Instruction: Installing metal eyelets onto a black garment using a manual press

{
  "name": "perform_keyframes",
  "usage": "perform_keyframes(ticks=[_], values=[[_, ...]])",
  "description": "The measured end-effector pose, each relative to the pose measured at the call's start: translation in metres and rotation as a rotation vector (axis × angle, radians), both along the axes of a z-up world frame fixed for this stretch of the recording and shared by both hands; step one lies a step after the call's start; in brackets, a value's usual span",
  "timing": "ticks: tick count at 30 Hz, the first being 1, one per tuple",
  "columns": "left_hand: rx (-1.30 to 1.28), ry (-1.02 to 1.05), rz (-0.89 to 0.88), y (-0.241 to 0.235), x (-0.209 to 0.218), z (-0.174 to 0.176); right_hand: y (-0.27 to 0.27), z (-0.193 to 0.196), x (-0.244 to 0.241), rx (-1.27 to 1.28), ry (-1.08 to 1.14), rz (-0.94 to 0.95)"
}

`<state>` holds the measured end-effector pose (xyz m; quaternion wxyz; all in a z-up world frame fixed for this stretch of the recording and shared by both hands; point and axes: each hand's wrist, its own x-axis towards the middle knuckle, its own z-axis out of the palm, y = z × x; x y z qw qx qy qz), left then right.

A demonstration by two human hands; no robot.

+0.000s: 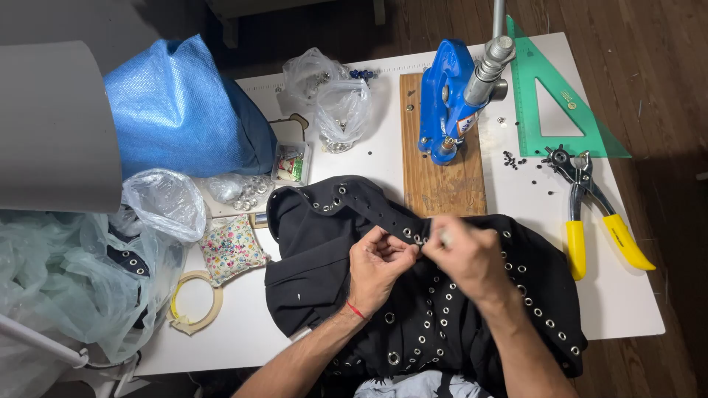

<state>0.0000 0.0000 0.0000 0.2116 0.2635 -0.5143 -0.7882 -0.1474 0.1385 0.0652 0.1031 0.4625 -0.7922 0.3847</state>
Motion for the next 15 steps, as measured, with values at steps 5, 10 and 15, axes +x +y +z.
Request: perform_keyframes(ticks=[5, 10, 15], values=[[0.031, 0.023, 0.021, 0.000, 0.000, 0.002, 0.015, 0.032, -0.014, -0.049, -0.118, -0.028], [0.043, 0.011, 0.025, 0.002, 0.000, -0.002, 0.010, 0.041, 0.007, -0.068, -0.291, 0.077], [0.043, 0.018, 0.012, 0.003, 0.002, 0.007, 0.004, 0.019, 0.010, -0.034, 0.031, 0.123]])
